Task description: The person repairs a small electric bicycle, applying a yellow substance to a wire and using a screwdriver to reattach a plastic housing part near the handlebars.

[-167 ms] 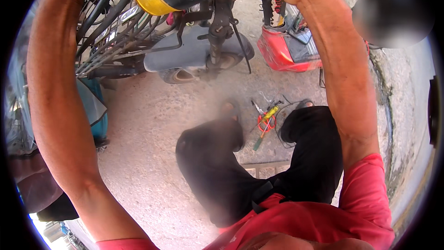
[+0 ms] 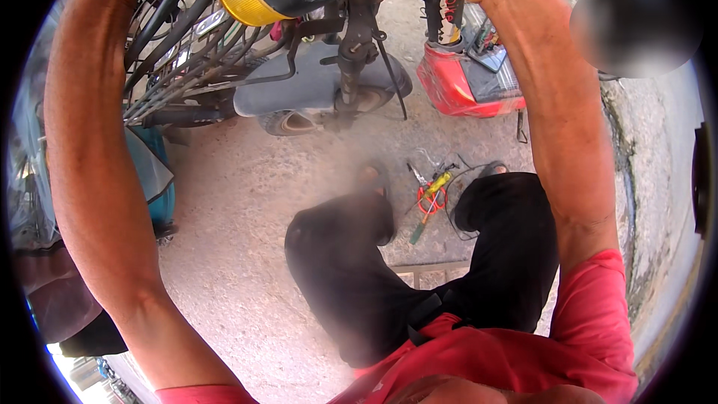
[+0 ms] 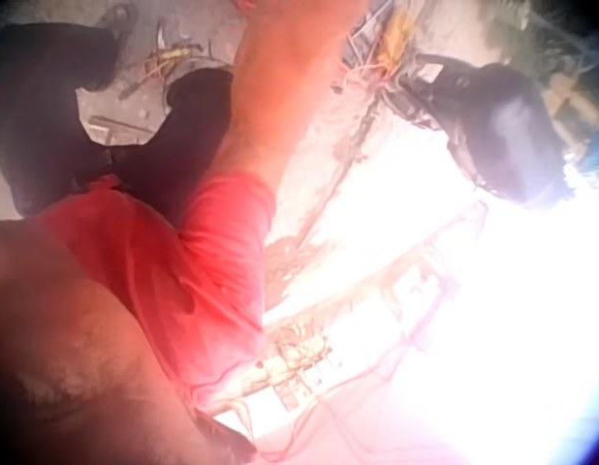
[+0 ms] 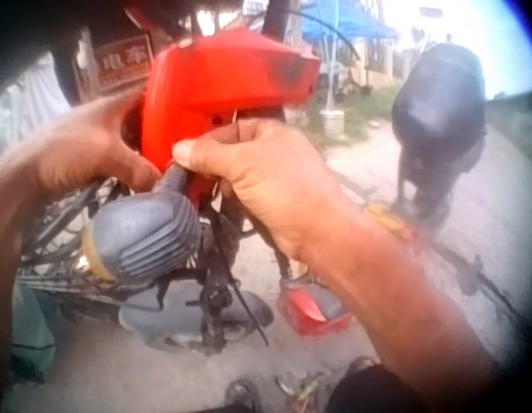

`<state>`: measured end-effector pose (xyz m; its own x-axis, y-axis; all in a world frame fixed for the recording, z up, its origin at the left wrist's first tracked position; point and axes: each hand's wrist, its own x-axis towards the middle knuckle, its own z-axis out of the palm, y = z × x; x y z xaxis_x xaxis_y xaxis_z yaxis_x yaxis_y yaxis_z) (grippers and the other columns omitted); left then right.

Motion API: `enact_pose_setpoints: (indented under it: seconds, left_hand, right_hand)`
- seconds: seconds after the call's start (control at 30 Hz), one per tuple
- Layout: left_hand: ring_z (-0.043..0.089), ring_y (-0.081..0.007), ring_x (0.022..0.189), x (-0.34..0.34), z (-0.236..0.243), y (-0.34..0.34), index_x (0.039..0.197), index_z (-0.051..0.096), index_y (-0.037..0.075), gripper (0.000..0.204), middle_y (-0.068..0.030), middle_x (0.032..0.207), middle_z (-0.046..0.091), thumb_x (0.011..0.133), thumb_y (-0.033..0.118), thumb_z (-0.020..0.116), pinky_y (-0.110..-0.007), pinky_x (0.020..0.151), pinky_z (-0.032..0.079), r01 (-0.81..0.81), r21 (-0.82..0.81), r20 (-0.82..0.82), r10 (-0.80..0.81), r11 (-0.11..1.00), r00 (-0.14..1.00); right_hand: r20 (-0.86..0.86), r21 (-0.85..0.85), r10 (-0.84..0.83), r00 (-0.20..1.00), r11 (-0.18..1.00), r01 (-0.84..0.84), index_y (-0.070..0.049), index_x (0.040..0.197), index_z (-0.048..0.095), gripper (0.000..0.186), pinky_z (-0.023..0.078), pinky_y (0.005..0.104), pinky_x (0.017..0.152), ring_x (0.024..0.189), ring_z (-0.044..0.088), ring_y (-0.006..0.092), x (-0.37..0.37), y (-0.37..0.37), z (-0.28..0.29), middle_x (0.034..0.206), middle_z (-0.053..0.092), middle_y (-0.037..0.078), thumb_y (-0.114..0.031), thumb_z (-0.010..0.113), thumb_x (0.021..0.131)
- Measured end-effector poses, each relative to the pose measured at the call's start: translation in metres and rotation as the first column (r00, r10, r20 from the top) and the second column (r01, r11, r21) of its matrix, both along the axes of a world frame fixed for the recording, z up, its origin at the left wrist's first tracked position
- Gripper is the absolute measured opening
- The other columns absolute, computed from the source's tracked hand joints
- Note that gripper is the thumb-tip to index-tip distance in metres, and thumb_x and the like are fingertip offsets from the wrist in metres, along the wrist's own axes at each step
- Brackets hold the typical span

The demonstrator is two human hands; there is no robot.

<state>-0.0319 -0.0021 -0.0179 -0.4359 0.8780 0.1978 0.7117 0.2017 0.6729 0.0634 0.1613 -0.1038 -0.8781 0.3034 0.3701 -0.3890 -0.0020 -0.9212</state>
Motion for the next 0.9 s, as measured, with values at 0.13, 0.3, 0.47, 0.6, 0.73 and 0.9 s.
enact_pose_setpoints:
  seconds: [0.13,0.3,0.47,0.6,0.73,0.9]
  left_hand:
    - [0.063,-0.0288,0.113,-0.003,-0.005,0.004,0.142,0.050,0.002,0.087,-0.0164,0.123,0.065,0.060,-0.001,0.078,-0.043,0.109,0.047,0.026,0.024,-0.033,-0.026,0.999,0.999]
    - [0.063,-0.0287,0.112,-0.007,-0.004,-0.001,0.142,0.050,0.002,0.086,-0.0163,0.121,0.065,0.060,-0.001,0.078,-0.042,0.108,0.047,0.033,0.001,-0.042,-0.033,0.999,0.999]
    - [0.064,-0.0279,0.110,0.005,0.002,0.005,0.140,0.050,0.000,0.085,-0.0163,0.120,0.066,0.060,0.000,0.078,-0.041,0.106,0.048,-0.056,-0.027,-0.029,0.056,0.998,0.998]
    - [0.064,-0.0264,0.109,0.009,0.009,-0.003,0.139,0.051,-0.002,0.083,-0.0159,0.118,0.067,0.060,0.001,0.080,-0.039,0.103,0.049,-0.141,-0.063,-0.066,0.137,0.988,0.988]
    - [0.064,-0.0238,0.106,-0.025,-0.006,0.015,0.135,0.052,-0.003,0.079,-0.0145,0.115,0.067,0.062,0.001,0.081,-0.036,0.098,0.051,-0.002,-0.003,-0.084,0.002,1.000,0.996]
    - [0.065,-0.0215,0.101,0.006,0.013,-0.018,0.127,0.056,-0.002,0.069,-0.0129,0.112,0.068,0.064,0.004,0.084,-0.034,0.092,0.053,-0.189,-0.071,-0.066,0.185,0.979,0.981]
  right_hand:
    - [-0.021,-0.064,-0.010,1.000,0.998,0.009,0.002,0.104,0.068,0.023,0.053,0.0282,0.066,0.076,0.063,0.0162,-0.002,-0.007,0.002,0.090,0.070,0.009,-0.013,0.078,0.091]
    - [0.139,-0.091,-0.124,0.983,0.986,0.137,0.002,0.105,0.068,0.024,0.055,0.0306,0.070,0.079,0.064,0.0174,-0.005,-0.023,0.016,0.091,0.070,0.010,-0.012,0.078,0.090]
    - [0.018,-0.010,-0.128,0.992,0.992,0.128,0.005,0.104,0.070,0.026,0.053,0.0300,0.070,0.079,0.065,0.0170,0.003,-0.009,0.009,0.091,0.072,0.011,-0.013,0.080,0.088]
    - [0.145,0.169,-0.250,0.957,0.959,0.225,0.005,0.103,0.071,0.025,0.052,0.0307,0.069,0.077,0.064,0.0172,0.008,-0.023,0.027,0.090,0.073,0.011,-0.013,0.080,0.088]
    - [0.196,0.098,-0.289,0.937,0.957,0.274,0.004,0.100,0.072,0.022,0.051,0.0310,0.069,0.076,0.064,0.0175,-0.003,-0.010,0.029,0.089,0.073,0.011,-0.013,0.079,0.089]
    - [0.111,0.009,-0.130,0.985,0.991,0.130,0.004,0.098,0.072,0.020,0.050,0.0312,0.067,0.074,0.063,0.0177,-0.016,-0.018,0.011,0.087,0.072,0.010,-0.012,0.078,0.090]
